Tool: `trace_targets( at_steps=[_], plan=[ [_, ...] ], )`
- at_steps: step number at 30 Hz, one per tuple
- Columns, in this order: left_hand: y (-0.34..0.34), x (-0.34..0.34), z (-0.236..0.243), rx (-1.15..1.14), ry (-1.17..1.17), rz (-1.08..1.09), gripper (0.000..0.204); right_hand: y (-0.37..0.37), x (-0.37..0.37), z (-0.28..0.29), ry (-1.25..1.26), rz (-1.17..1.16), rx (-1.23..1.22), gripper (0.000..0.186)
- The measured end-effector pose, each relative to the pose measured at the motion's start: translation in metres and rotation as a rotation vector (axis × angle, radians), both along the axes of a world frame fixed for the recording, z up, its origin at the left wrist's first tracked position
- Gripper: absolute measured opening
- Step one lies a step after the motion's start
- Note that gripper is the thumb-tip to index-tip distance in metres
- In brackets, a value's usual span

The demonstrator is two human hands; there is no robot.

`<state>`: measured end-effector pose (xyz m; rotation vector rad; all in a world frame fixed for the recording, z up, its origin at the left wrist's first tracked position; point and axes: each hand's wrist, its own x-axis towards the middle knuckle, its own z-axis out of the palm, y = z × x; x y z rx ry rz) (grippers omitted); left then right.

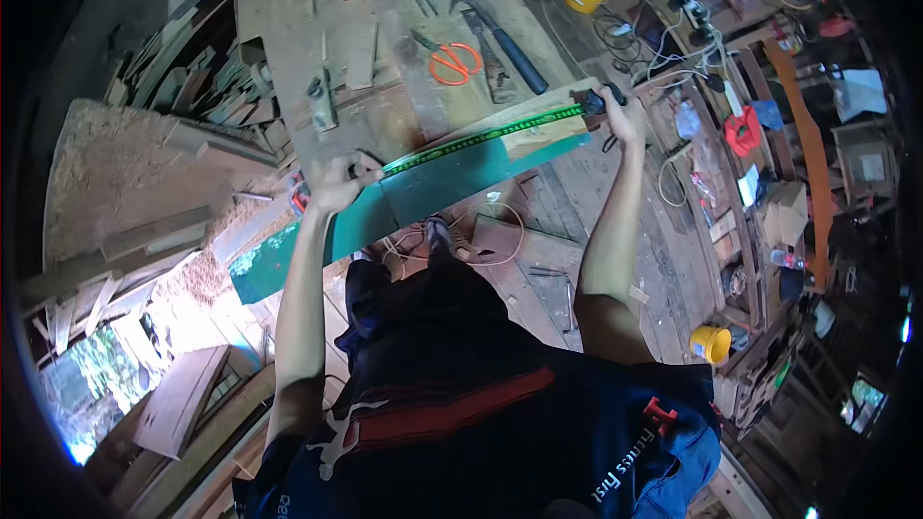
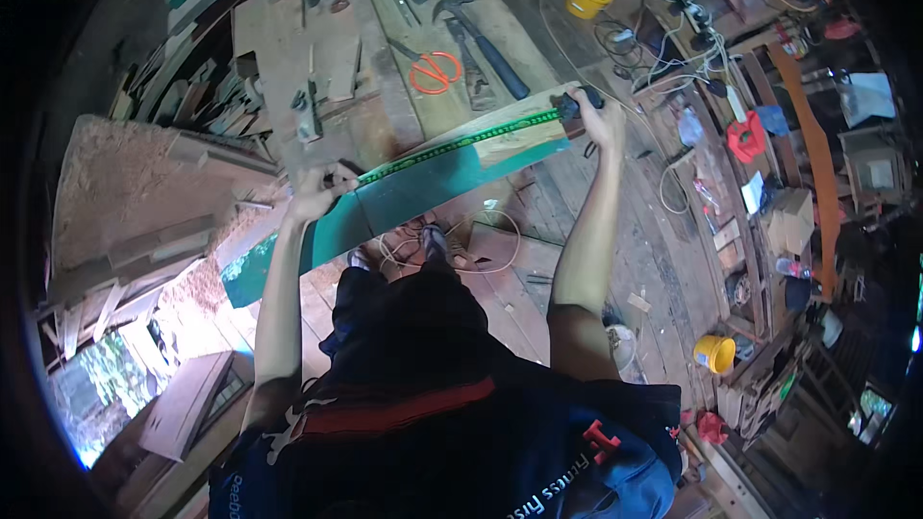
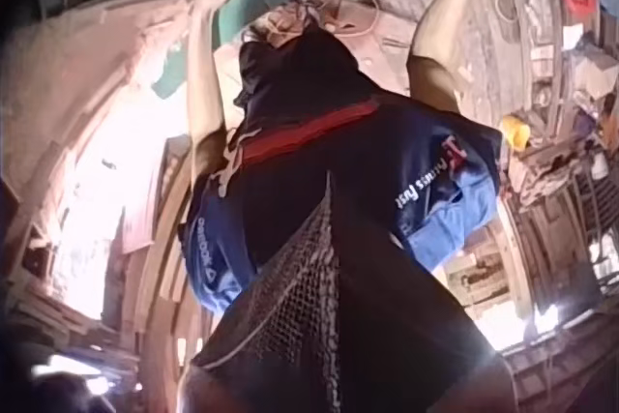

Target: Measuring a piece of wood with a tape measure and then hammering a wooden dowel into it.

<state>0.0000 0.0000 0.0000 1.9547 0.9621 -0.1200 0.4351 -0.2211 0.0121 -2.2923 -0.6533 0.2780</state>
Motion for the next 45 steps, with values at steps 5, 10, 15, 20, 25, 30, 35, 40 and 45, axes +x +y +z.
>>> trace_targets(
  at_steps=[5, 10, 15, 20, 25, 30, 35, 40, 45],
  plan=[
    [-0.005, 0.003, -0.022, -0.214, -0.310, 0.110, 0.017, -0.008, 0.038, -0.027, 0.022, -0.087, -0.030, 0.058],
    [-0.005, 0.006, -0.015, -0.139, -0.286, 0.050, 0.016, -0.005, 0.048, -0.048, 0.231, -0.101, -0.004, 0.046],
    [-0.009, 0.006, -0.007, -0.304, -0.269, 0.137, 0.014, 0.016, 0.019, -0.014, 0.352, -0.079, -0.017, 0.042],
    [-0.011, 0.008, -0.008, -0.276, -0.264, 0.098, 0.013, 0.014, 0.027, -0.027, 0.375, -0.094, 0.009, 0.042],
    [-0.010, -0.001, -0.015, -0.309, -0.257, 0.128, 0.011, 0.018, 0.015, -0.014, 0.405, -0.080, 0.018, 0.042],
    [-0.008, 0.003, -0.015, -0.293, -0.286, 0.105, 0.010, 0.014, 0.031, -0.032, 0.382, -0.055, -0.024, 0.042],
    [-0.002, 0.011, -0.006, -0.318, -0.258, 0.133, 0.007, 0.021, 0.039, -0.033, 0.288, -0.040, -0.023, 0.039],
    [0.000, 0.001, 0.002, -0.182, -0.322, 0.021, 0.018, 0.032, 0.033, -0.025, 0.311, -0.011, -0.039, 0.040],
    [-0.004, -0.012, -0.031, -0.158, -0.333, -0.014, 0.007, 0.025, 0.021, -0.054, 0.161, 0.008, 0.094, 0.059]
  ],
)
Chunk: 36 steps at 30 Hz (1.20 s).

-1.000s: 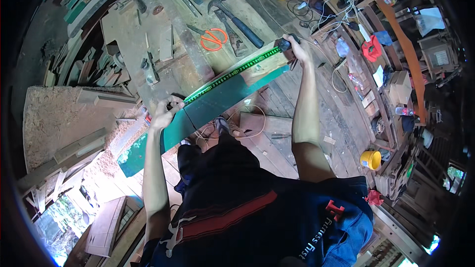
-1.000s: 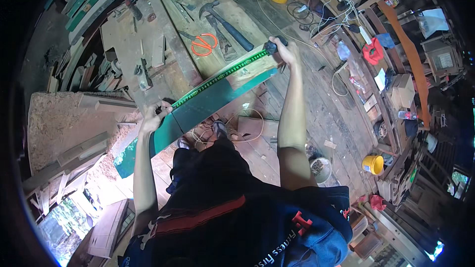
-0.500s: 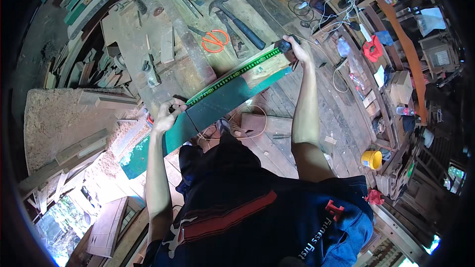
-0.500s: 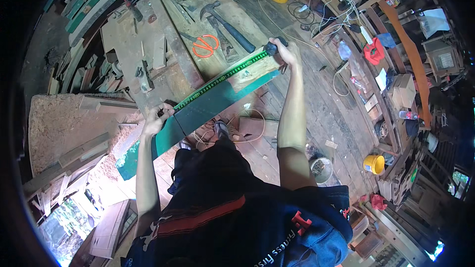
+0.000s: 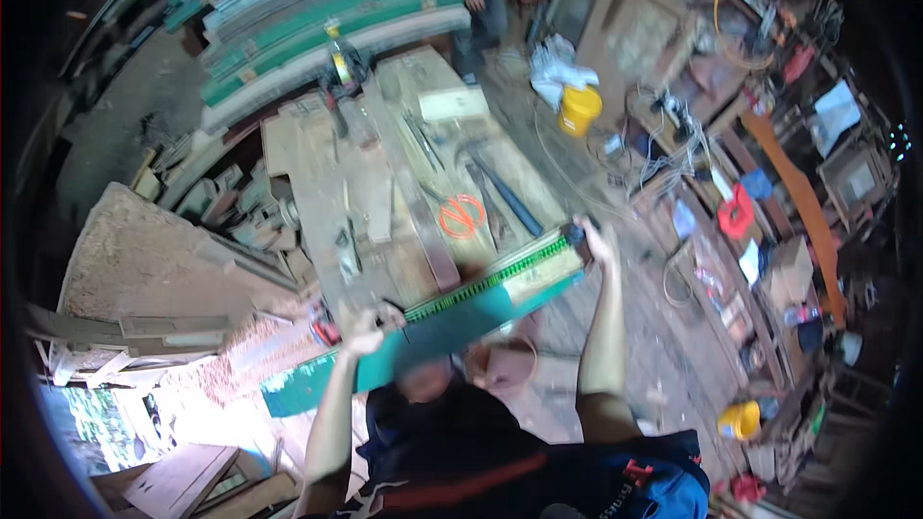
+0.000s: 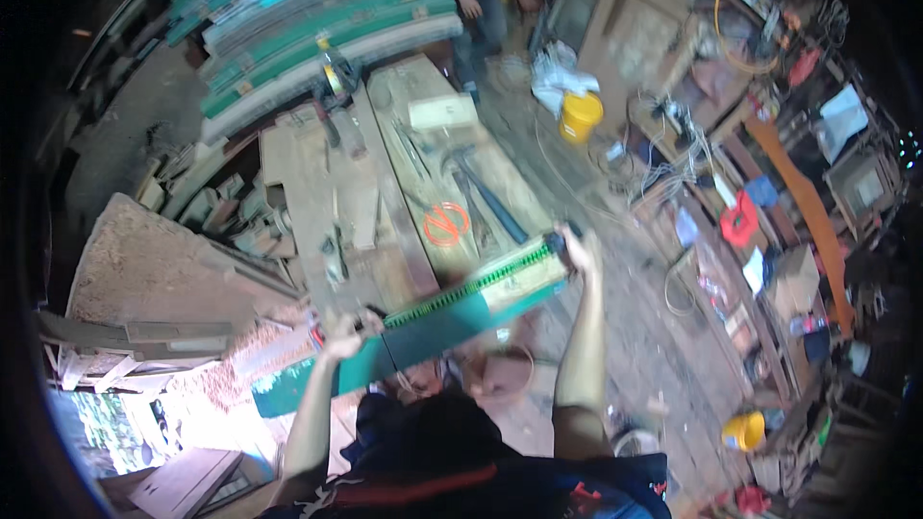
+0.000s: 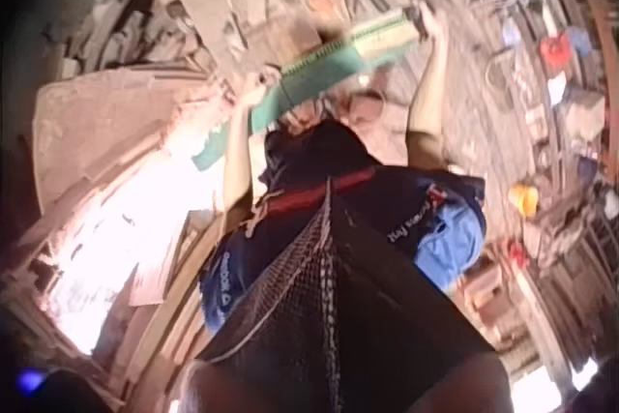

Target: Measuring a piece of wood with a tape measure and then hammering a wooden dowel into it.

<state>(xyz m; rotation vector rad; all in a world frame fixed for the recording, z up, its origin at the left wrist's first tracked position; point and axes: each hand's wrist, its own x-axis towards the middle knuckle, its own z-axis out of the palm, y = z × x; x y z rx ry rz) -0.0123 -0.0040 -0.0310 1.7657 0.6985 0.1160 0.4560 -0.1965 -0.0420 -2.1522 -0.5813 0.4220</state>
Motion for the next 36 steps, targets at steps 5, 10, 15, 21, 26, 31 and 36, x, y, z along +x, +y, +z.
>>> trace_targets(
  at_steps=[5, 10, 15, 21, 26, 31, 36],
  plan=[
    [-0.005, 0.009, 0.008, 0.015, 0.059, 0.058, 0.013, -0.009, -0.004, 0.033, 0.093, -0.101, -0.112, 0.064],
    [0.001, 0.012, 0.000, 0.095, 0.060, 0.056, 0.016, -0.002, -0.007, 0.039, 0.066, -0.147, -0.146, 0.069],
    [0.004, 0.013, -0.007, 0.027, 0.029, 0.089, 0.018, 0.000, 0.001, 0.025, 0.057, -0.135, -0.069, 0.064],
    [0.001, 0.008, -0.014, -0.014, 0.022, 0.077, 0.019, -0.002, -0.007, 0.020, 0.063, -0.106, 0.041, 0.061],
    [-0.005, 0.006, -0.014, -0.002, -0.022, 0.075, 0.022, -0.006, -0.003, 0.018, 0.055, -0.127, -0.062, 0.059],
    [-0.010, 0.012, 0.007, 0.204, -0.002, 0.072, 0.021, 0.000, -0.018, 0.030, 0.061, -0.127, 0.065, 0.062],
    [0.000, 0.029, 0.003, 0.278, -0.110, 0.039, 0.011, -0.011, 0.031, -0.038, 0.120, -0.208, 0.043, 0.071]
  ],
)
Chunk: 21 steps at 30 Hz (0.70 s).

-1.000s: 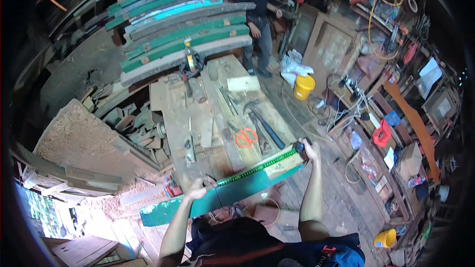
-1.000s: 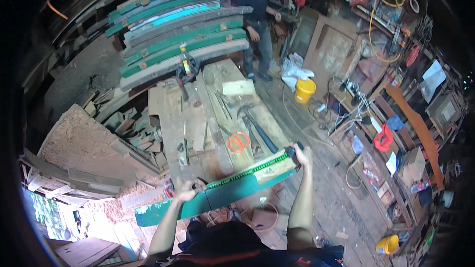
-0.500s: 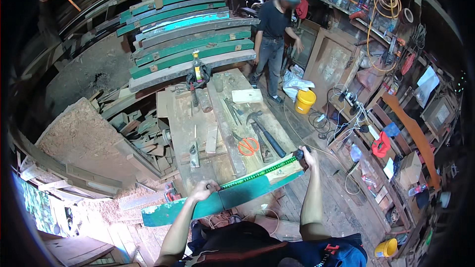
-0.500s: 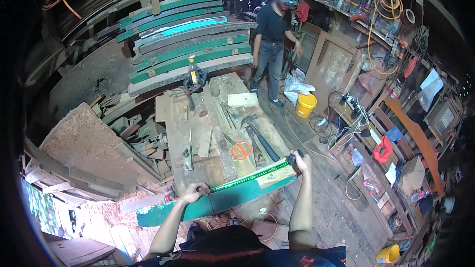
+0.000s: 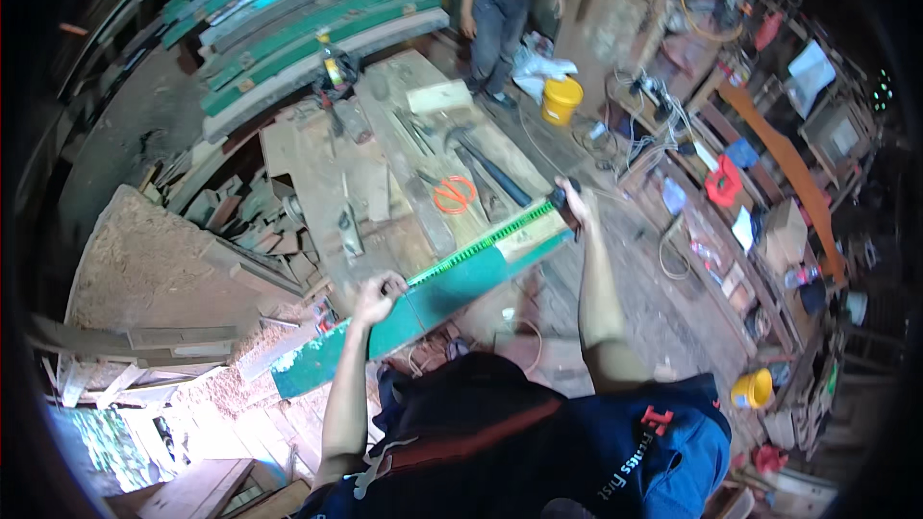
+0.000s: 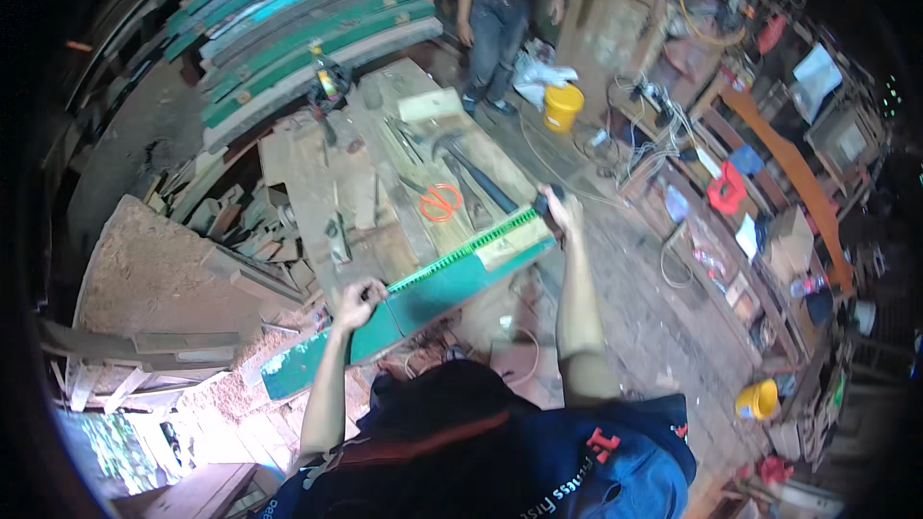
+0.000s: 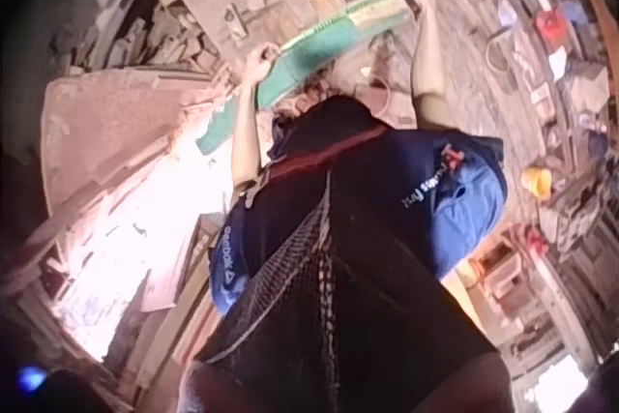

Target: Measuring a piece of wood with a tape measure and then hammering a wooden dowel into it.

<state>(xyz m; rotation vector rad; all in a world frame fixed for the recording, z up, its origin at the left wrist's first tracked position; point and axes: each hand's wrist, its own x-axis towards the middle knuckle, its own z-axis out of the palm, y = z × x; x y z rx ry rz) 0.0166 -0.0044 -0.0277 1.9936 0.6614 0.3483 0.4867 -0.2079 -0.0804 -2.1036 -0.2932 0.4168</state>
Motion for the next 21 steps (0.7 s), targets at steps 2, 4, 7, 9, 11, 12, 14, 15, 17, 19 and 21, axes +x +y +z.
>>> trace_targets(
  at_steps=[2, 4, 7, 9, 11, 12, 14, 15, 17, 19, 21],
  plan=[
    [-0.003, -0.017, -0.002, -0.082, 0.018, 0.097, 0.008, 0.025, -0.025, 0.038, 0.003, 0.068, -0.169, 0.070],
    [-0.004, -0.015, 0.006, -0.057, 0.102, 0.103, 0.009, 0.022, -0.033, 0.051, -0.023, 0.091, -0.154, 0.069],
    [-0.002, -0.009, 0.003, -0.061, 0.099, 0.057, 0.011, 0.011, -0.006, 0.006, 0.054, 0.048, -0.003, 0.067],
    [-0.005, -0.013, -0.002, -0.049, 0.107, 0.085, 0.011, 0.015, -0.019, 0.015, 0.015, 0.045, 0.034, 0.049],
    [-0.007, -0.012, 0.000, -0.123, 0.064, 0.075, 0.005, 0.013, -0.024, 0.022, 0.025, 0.022, 0.019, 0.049],
    [-0.007, -0.013, -0.001, -0.123, 0.067, 0.077, 0.005, 0.014, -0.028, 0.025, 0.031, 0.008, 0.007, 0.049],
    [-0.006, -0.016, -0.003, -0.061, 0.054, 0.064, 0.005, 0.015, -0.035, 0.033, 0.059, 0.005, 0.010, 0.049],
    [-0.010, -0.012, 0.004, -0.060, 0.067, 0.085, 0.006, 0.013, -0.034, 0.030, 0.042, -0.009, 0.021, 0.048],
    [-0.010, -0.009, 0.011, -0.050, 0.089, 0.078, 0.007, 0.010, -0.032, 0.025, 0.006, -0.037, 0.041, 0.045],
    [-0.010, -0.010, 0.009, -0.032, 0.090, 0.089, 0.009, 0.012, -0.036, 0.027, -0.001, -0.046, 0.046, 0.048],
    [-0.009, -0.011, 0.007, -0.022, 0.092, 0.095, 0.009, 0.016, -0.044, 0.031, -0.033, -0.069, 0.102, 0.049]
  ],
)
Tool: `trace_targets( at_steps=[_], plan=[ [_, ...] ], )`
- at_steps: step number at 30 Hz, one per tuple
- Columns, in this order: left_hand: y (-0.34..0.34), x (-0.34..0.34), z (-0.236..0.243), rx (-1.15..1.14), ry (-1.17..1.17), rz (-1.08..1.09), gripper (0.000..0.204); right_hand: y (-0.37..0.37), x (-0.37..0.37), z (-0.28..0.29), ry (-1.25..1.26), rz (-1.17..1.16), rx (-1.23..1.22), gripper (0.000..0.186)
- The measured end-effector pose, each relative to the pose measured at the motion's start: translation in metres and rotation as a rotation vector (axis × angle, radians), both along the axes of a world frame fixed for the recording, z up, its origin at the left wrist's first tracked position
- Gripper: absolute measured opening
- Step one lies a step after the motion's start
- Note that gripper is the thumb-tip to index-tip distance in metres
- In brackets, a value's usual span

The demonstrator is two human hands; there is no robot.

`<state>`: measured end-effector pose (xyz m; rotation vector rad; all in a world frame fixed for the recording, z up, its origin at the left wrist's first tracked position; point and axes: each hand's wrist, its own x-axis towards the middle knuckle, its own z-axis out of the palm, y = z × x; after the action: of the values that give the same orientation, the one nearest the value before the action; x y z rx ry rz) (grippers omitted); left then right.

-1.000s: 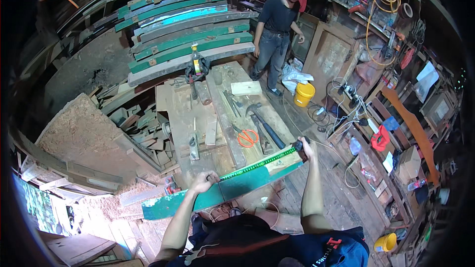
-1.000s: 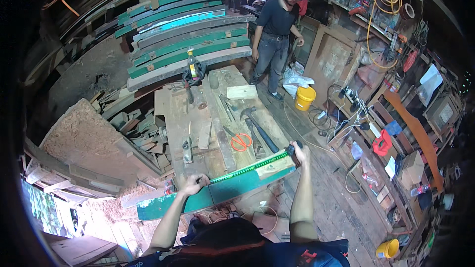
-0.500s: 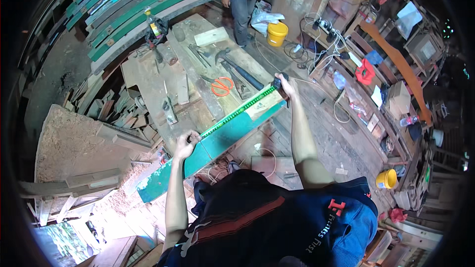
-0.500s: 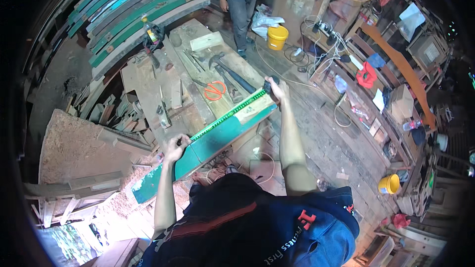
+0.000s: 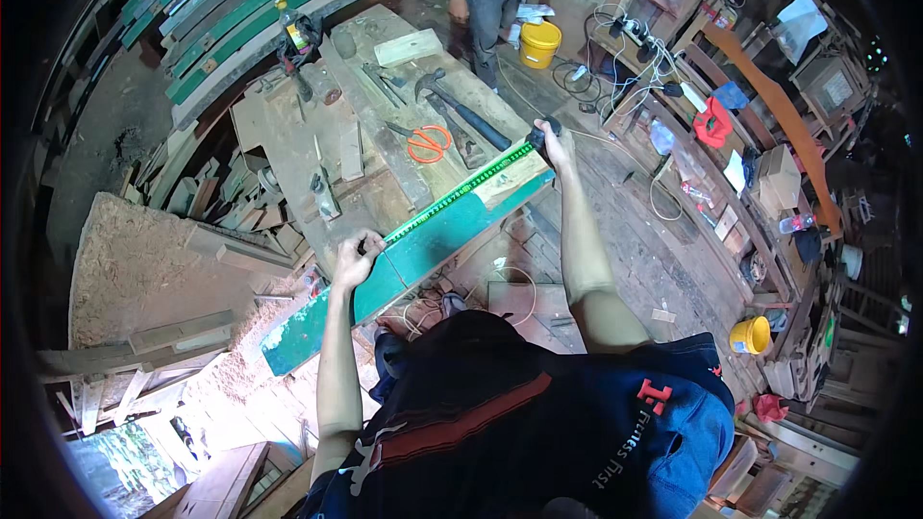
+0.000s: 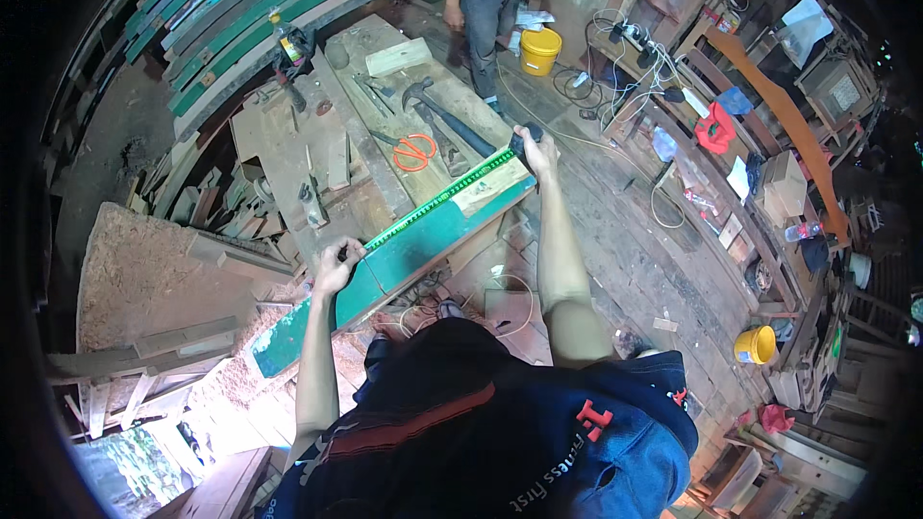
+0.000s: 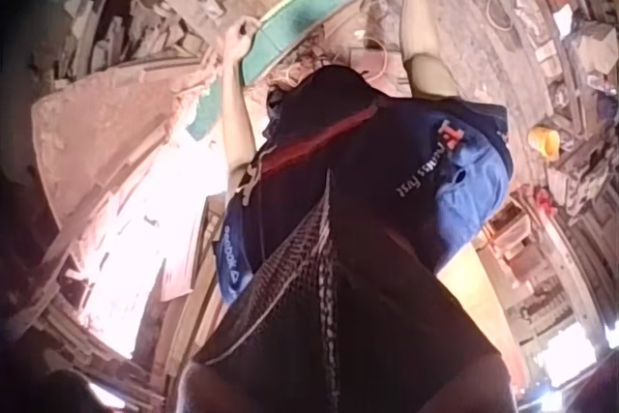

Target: Measuring a piece of wood with a tape measure and then hammering a wooden dowel into it.

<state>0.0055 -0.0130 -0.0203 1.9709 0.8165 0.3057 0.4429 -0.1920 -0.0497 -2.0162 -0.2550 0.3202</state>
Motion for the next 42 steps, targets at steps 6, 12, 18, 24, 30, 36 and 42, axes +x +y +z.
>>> trace_targets(
  at_steps=[6, 12, 18, 24, 30, 36, 42],
  plan=[
    [-0.003, 0.004, 0.008, -0.022, 0.007, -0.001, 0.006, -0.001, -0.008, 0.013, -0.030, -0.015, 0.016, 0.043],
    [-0.004, 0.004, 0.012, -0.025, -0.005, 0.006, 0.008, -0.002, -0.010, 0.016, -0.012, -0.023, -0.047, 0.052],
    [-0.002, 0.003, 0.006, -0.055, 0.013, 0.006, 0.009, -0.002, -0.007, 0.009, -0.070, -0.025, 0.039, 0.048],
    [0.002, -0.002, -0.004, -0.029, -0.010, -0.008, 0.011, -0.002, -0.017, 0.024, -0.041, 0.043, 0.069, 0.056],
    [0.003, 0.000, -0.008, -0.051, 0.006, -0.008, 0.010, -0.003, -0.004, 0.005, -0.049, 0.010, 0.019, 0.052],
    [0.003, 0.000, -0.004, -0.069, 0.014, -0.022, 0.011, -0.002, -0.009, 0.015, -0.049, 0.015, 0.013, 0.046],
    [0.000, 0.002, 0.007, -0.089, 0.051, 0.001, 0.012, 0.000, -0.007, 0.009, -0.042, 0.006, -0.057, 0.044]
  ],
)
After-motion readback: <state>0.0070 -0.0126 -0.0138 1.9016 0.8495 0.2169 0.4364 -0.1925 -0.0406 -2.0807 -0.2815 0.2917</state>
